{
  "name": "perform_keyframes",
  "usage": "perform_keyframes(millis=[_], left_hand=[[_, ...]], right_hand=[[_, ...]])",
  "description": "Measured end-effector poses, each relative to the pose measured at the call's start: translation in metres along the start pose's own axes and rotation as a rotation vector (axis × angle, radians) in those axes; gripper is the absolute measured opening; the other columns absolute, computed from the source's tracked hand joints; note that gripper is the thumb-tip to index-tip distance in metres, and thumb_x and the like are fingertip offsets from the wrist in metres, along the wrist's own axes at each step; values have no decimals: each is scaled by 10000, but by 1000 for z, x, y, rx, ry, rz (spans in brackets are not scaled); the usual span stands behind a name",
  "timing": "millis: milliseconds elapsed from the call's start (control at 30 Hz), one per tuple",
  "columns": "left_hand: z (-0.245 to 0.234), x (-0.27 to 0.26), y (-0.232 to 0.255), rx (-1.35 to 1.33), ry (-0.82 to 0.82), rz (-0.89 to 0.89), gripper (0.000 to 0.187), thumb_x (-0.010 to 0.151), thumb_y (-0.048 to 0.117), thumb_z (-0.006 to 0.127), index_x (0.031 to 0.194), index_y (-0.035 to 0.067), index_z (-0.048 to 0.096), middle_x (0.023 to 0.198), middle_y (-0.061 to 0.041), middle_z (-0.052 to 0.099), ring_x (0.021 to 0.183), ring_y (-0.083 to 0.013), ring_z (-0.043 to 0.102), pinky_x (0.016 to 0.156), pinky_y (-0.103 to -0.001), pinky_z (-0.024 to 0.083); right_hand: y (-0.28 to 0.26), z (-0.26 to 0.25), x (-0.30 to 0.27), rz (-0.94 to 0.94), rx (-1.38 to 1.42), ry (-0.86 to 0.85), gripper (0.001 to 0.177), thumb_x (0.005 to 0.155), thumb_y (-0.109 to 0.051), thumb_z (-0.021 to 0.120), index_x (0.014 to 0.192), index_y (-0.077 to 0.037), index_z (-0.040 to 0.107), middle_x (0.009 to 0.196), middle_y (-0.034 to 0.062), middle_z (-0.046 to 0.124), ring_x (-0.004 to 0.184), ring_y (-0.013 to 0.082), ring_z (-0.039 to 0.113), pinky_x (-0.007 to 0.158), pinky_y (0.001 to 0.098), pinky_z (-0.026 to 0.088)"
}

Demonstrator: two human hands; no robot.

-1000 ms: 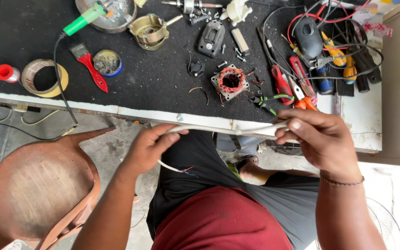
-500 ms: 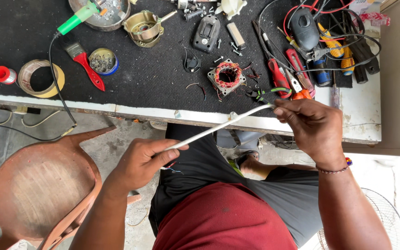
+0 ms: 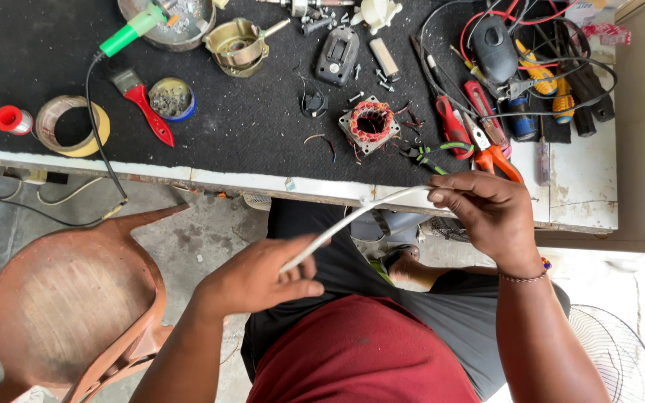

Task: The person works on a small cylindrical motor component, using pliers and a screwdriver to strip, twist, and arrange wires. They repeatedly adjust the wires and component on the workbench, then handle a white cable and a small cylindrical object.

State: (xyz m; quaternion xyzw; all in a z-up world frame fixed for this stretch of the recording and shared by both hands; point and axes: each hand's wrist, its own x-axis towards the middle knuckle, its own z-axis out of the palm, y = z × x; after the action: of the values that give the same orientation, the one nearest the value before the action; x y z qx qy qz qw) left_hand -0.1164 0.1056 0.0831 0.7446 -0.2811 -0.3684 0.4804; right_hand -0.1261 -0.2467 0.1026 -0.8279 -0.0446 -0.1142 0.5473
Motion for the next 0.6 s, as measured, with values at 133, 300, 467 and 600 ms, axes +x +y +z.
perform_keyframes(millis=[133,300,467,600], left_hand=[[4,24,48,138,214,66,1006,833,401,821,1592,10,288,1373,-302,583,1044,-417,726,812,-472,635],[17,58,75,430,396,406,555,999,276,671,1501,100,512,1343,-180,628,1174,-373,671,947,-484,583],[38,88,58,372,546,501,282,1057,316,590,1277,167,684,899,-19,693,740,-213,724,620,-317,599],[42,93,54,220,678,489,217,1022,235,655,1210,173,746,816,-53,699,646,-242,698,534,-328,553]], right_hand=[[-3,2,-8,10,157,-78,296,817,110,772,1102,119,695,916,235,764,812,258,765,737,379,652],[-16,8,-16,-17,197,-95,289,804,82,801,1067,83,681,901,206,778,846,216,776,702,333,652],[-10,14,-22,30,286,-34,332,791,97,803,1086,99,651,889,233,771,812,223,777,695,346,669],[-24,29,-20,109,340,34,288,943,70,651,1226,124,642,893,273,751,820,309,776,741,445,682]])
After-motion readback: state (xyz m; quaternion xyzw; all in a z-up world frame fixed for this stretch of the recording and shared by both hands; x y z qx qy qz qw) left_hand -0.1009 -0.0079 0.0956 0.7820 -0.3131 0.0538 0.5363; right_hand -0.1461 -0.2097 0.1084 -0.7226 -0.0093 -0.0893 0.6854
